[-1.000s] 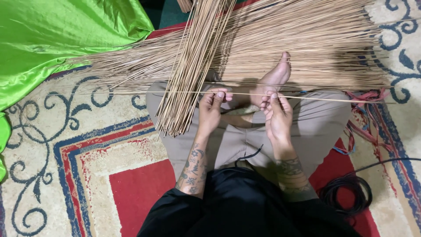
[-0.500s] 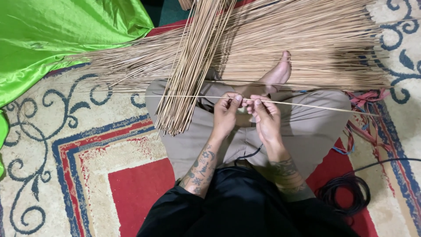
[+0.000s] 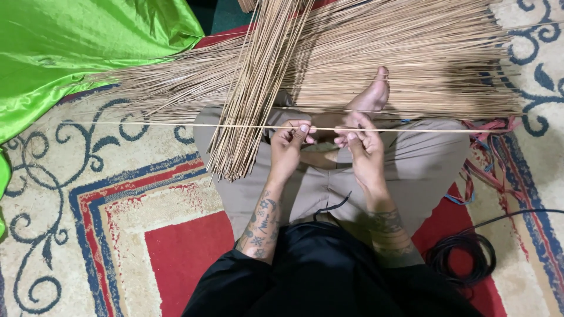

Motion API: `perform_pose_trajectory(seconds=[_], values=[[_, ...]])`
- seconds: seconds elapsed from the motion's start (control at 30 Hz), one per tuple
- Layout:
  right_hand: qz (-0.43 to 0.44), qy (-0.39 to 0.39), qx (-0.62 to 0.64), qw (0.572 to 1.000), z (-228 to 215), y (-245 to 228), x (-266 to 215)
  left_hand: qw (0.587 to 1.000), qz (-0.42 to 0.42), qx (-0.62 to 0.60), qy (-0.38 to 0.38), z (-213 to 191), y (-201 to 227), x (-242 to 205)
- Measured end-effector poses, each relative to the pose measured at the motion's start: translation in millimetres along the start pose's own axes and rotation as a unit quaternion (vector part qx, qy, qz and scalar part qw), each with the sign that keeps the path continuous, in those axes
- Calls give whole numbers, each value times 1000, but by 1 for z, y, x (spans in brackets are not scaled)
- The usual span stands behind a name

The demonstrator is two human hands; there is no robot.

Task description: Weaving thin wooden sticks together with string to form a mat while sitting on the floor.

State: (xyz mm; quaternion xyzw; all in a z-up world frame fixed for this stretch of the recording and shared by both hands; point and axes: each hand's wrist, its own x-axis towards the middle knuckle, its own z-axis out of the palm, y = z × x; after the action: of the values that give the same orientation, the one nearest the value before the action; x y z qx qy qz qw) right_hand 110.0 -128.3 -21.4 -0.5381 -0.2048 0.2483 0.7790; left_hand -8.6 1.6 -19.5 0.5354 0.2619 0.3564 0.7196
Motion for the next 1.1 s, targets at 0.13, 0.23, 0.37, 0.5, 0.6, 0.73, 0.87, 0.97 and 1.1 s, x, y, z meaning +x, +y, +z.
perform_pose_trajectory(seconds=[0.13,0.23,0.37,0.5,0.6,0.73,0.87,0.97,1.1], values=[[2,-4,7,1000,-22,6,6,999,16,17,34,-9,13,1],[14,51,43,998,-39,10,12,998,24,24,44,-15,17,1],[6,92,57,994,-46,16,15,998,17,-17,64,-10,12,4],[9,79,67,995,-28,16,8,999,9,-34,40,4,0,-1],[15,66,72,995,-18,18,4,997,-19,-78,17,13,-13,-2],[19,89,56,994,-28,21,7,998,-8,-58,17,13,-11,-1],[29,165,46,985,-25,-1,10,997,23,-35,71,2,8,1],[36,210,87,973,-45,-4,16,991,41,-35,123,-23,14,7],[27,249,96,963,-67,-12,22,979,70,-77,174,-49,27,15]])
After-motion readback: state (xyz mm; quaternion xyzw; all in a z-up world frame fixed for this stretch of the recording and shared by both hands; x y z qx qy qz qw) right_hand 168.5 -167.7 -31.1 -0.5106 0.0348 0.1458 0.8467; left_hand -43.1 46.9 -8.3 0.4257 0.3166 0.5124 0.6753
